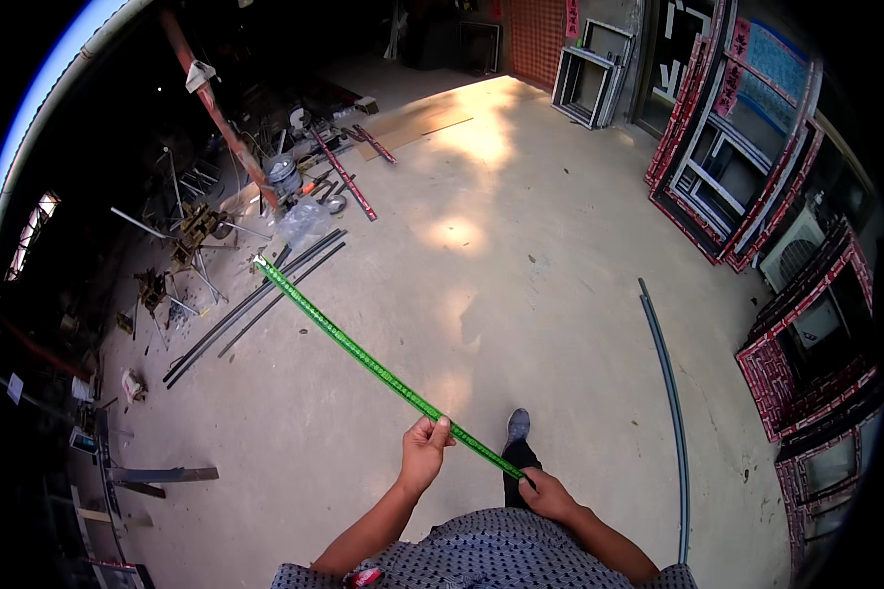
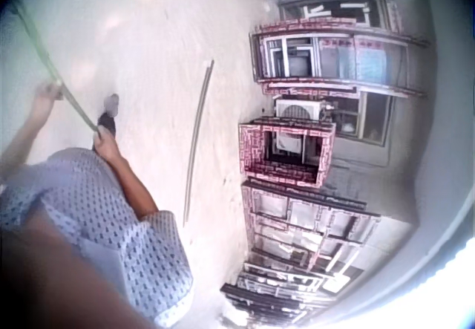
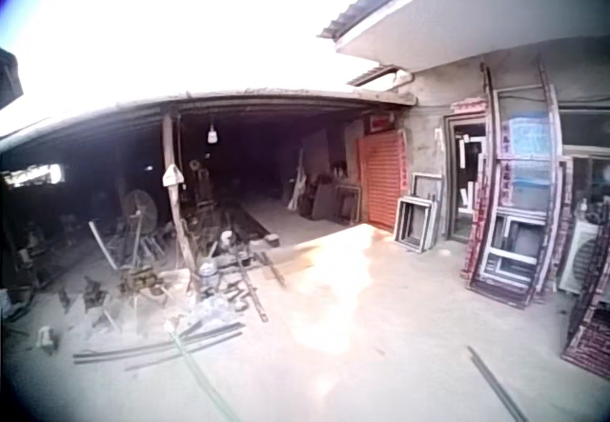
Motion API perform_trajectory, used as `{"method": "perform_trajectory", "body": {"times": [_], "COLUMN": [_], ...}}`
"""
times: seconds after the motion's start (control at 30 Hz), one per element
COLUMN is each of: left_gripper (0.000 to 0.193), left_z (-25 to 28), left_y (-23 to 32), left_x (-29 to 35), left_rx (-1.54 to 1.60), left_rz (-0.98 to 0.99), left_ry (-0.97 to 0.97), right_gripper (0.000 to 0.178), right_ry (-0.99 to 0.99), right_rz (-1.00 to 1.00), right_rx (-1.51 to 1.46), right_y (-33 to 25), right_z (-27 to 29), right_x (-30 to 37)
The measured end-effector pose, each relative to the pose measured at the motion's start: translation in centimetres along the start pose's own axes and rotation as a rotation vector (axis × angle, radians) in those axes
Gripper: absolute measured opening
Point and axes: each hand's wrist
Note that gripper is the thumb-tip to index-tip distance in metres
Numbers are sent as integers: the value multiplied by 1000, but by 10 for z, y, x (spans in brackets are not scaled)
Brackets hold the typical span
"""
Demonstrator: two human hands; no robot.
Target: The person measures a metal window frame with a tape measure, then moves to a miter saw to measure and mark a metal profile. The person positions the profile on the saw and operates the blade to cut the material.
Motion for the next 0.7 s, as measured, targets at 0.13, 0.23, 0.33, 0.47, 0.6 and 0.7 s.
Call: {"method": "perform_trajectory", "body": {"times": [0.13,0.23,0.33,0.47,0.6,0.7], "left_gripper": [30,30,32,31,28,33], "left_z": [-8,-11,-20,-20,-10,10], "left_y": [10,42,80,107,108,88], "left_x": [-76,-132,-193,-276,-364,-448], "left_rx": [57,81,116,237,183,-35], "left_rz": [65,72,29,65,241,451], "left_ry": [148,240,297,297,213,107], "right_gripper": [27,27,27,24,25,26], "right_ry": [-97,-211,-266,-251,-245,-182], "right_rz": [47,83,194,279,183,31], "right_rx": [43,116,229,400,376,291], "right_y": [10,-5,-13,-35,-21,18], "right_z": [51,109,169,232,270,289], "right_x": [-106,-191,-288,-401,-495,-553]}}
Point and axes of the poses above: each hand's wrist, its own x-axis away from the middle knuckle, its own z-axis out of the back of the hand, y = z × x, and after that the axes turned 9 degrees about z, right-handed
